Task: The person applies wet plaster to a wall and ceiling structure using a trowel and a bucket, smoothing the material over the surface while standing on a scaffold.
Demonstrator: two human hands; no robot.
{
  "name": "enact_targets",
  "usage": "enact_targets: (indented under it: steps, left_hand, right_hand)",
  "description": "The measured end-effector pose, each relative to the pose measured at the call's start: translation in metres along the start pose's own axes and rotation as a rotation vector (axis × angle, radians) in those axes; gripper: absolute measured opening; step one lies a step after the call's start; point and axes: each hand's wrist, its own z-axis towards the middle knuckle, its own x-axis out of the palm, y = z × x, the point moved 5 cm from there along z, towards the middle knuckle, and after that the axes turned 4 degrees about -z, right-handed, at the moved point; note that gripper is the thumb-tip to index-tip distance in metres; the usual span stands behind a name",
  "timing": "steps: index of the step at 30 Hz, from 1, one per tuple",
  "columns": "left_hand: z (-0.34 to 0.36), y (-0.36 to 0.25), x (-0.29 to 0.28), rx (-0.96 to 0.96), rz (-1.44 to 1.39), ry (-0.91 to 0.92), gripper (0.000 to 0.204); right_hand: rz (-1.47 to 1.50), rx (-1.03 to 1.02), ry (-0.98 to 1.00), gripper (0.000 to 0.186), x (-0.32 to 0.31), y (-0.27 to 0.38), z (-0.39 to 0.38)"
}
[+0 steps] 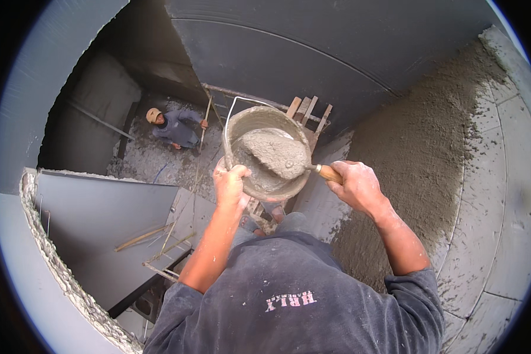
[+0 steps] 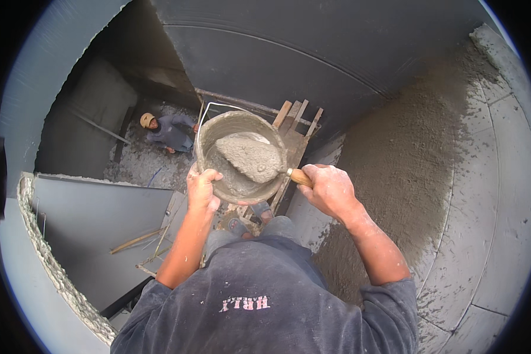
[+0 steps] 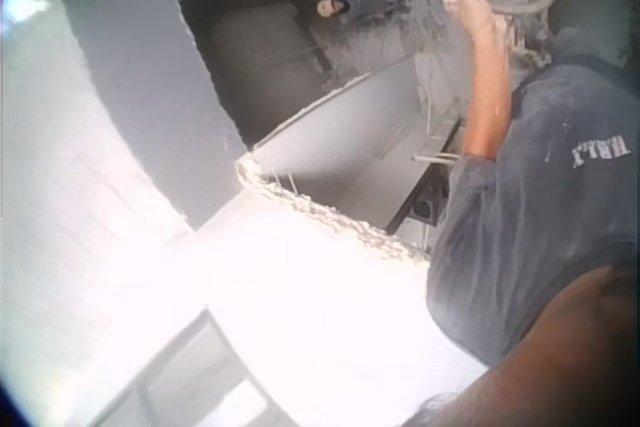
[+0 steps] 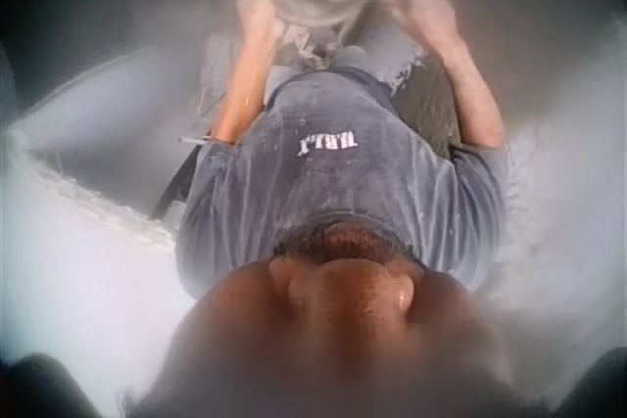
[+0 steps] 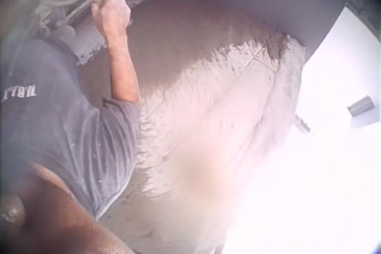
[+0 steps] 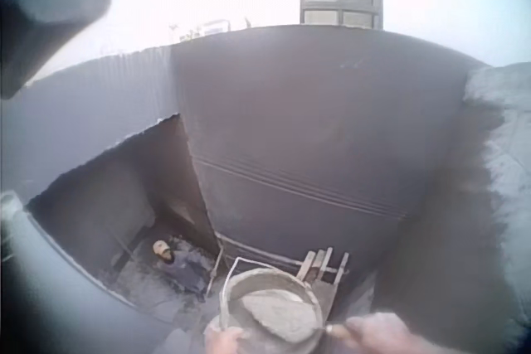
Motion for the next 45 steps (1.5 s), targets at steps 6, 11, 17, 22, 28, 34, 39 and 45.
enact_targets:
  steps: [6, 11, 17, 22, 28, 34, 39, 45]
  left_hand:
    - [0.002, -0.021, -0.018, 0.038, -0.055, -0.008, 0.054]
    - [0.001, -0.034, -0.034, 0.057, 0.035, -0.074, 0.053]
    - [-0.001, -0.029, -0.052, 0.028, 0.053, -0.113, 0.065]
    - [-0.001, -0.011, -0.053, 0.02, 0.015, -0.164, 0.065]
    - [0.001, 0.012, -0.04, -0.026, 0.101, -0.122, 0.061]
    - [0.007, 0.012, -0.005, -0.004, 0.125, -0.03, 0.057]
    - [-0.008, 0.02, 0.037, -0.021, 0.178, 0.055, 0.041]
    - [-0.015, 0.015, 0.041, -0.069, 0.027, 0.048, 0.039]
  right_hand:
    - [0.171, -0.251, -0.093, 0.029, -0.077, 0.028, 0.019]
    - [0.796, -0.295, -0.051, 0.031, -0.146, -0.017, 0.041]
    - [1.27, 0.084, -0.383, 0.027, -0.155, -0.24, 0.014]
    - [0.855, 0.69, -1.136, 0.029, -0.193, -0.333, -0.213]
    - [0.264, 0.692, -0.735, 0.023, -0.218, -0.185, -0.168]
    - [-0.323, 0.188, -0.295, 0.023, -0.094, -0.07, -0.036]
    - [-0.469, -0.165, -0.323, 0.012, -0.006, -0.042, 0.007]
    - [0.043, 0.045, 0.176, 0.022, 0.035, -0.021, -0.007]
